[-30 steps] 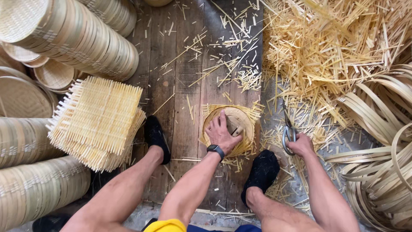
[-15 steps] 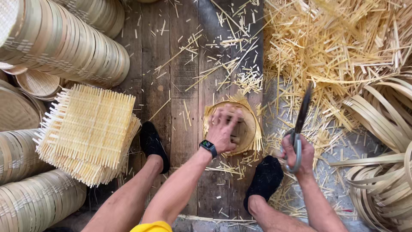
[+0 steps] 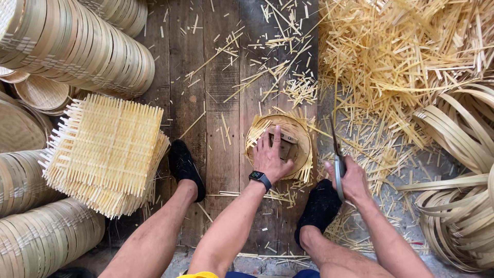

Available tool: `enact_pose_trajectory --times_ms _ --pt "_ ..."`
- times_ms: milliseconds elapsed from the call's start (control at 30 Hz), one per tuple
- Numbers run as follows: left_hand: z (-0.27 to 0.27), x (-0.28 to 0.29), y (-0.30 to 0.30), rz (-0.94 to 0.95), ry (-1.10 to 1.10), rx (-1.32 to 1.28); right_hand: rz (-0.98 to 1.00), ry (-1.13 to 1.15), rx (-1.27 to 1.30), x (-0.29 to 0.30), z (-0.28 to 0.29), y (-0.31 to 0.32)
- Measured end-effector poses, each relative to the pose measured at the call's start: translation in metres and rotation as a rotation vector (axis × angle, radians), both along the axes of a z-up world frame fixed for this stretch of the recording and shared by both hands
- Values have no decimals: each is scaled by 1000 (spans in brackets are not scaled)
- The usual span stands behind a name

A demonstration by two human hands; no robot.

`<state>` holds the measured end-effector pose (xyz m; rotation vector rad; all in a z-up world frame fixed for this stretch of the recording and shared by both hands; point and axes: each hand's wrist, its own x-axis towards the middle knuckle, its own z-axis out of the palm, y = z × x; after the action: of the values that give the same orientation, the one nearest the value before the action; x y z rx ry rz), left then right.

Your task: The person weaves bamboo strips into a flat circular base, places a round wooden mold on top to define the shape, and trims the excess strips using shears.

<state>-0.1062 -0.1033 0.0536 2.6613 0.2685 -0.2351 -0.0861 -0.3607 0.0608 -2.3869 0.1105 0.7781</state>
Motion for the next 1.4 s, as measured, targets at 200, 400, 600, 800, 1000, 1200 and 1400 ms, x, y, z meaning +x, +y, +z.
enact_pose_trajectory --times_ms 200,400,600,800,1000,1200,1400 --pt "-2 2 -30 175 91 -55 377 -130 -461 20 -40 -12" --pt "-1 7 -30 64 109 -6 518 -88 -536 40 -67 -35" --pt "-2 9 -24 -48 112 7 562 -281 -616 58 -63 -20" --pt "2 14 -4 -229 16 -27 642 -195 -536 64 -81 -43" --pt "6 19 4 -466 46 -27 637 -667 -593 71 -91 -13" --pt "12 16 -9 -296 -55 43 689 -215 -538 79 -79 -51" --pt "13 -6 -64 144 -61 11 624 -536 -551 74 -50 -25"
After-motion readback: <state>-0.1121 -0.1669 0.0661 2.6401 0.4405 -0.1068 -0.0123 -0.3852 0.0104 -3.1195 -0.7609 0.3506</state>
